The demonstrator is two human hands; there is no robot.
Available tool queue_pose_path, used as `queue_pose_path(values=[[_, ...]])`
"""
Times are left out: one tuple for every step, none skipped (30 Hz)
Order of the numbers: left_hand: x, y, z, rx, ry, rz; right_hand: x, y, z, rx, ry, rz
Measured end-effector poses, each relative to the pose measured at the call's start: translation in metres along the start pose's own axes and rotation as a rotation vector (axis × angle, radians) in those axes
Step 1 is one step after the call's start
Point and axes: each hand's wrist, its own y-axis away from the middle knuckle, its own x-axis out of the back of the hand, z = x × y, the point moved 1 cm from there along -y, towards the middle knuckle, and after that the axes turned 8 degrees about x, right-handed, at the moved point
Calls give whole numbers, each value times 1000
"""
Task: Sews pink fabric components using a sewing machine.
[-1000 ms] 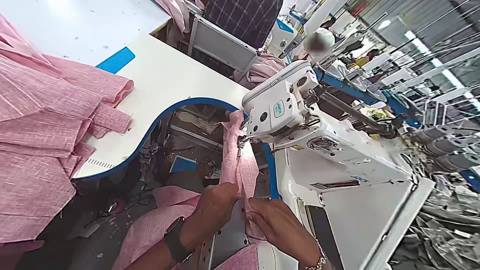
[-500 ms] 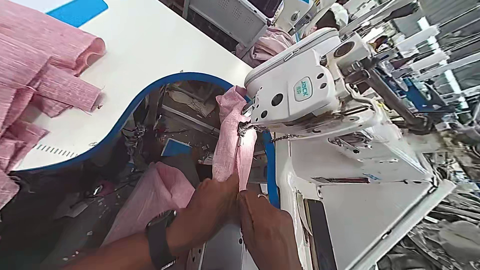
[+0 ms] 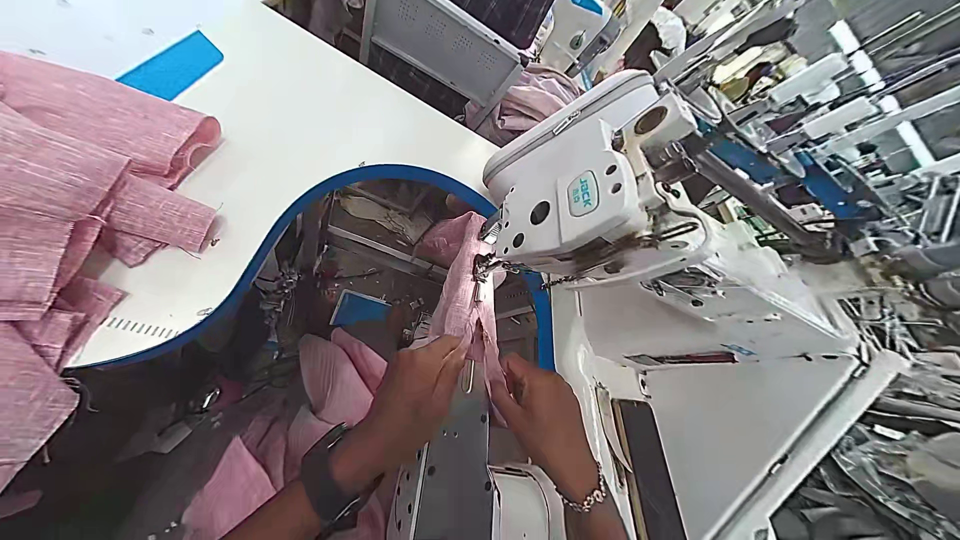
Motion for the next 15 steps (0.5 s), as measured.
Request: queue_pose_path(values=[[4,6,-7,15,20,-28,-2,-1,12,-42,-11,-199],[7,8,-16,12,33,-42,-7,-6,24,-62,-13,-380],[7,7,-22,-3,42,-39,-14,-12,33,-56,9,-508],[7,6,-25,-16,38,-30,-16,-13,39,-10,49,-528],[6,6,-23,-27,28,-27,-11,-6,39,77,106,-444],[7,5,-19,-44,12,-16,1,4,35,225,148,-247],[5,5,-16,-56,1,5,12,19,29,415,173,-1],[1,7,-15,-52,3,10,18,37,23,566,181,191],[-2,10,-17,-48,16,0,18,54,17,639,139,259],[-5,11,-18,-52,36,-1,14,66,14,659,64,228],[-6,10,-18,-55,51,6,3,70,18,623,16,165],[-7,10,-17,-57,54,11,-9,68,27,544,-26,112],[-8,9,-16,-56,45,10,-20,63,40,474,-92,80],[-9,9,-14,-51,37,4,-29,59,52,453,-185,73],[-10,9,-13,-44,30,-3,-35,59,55,455,-259,77]])
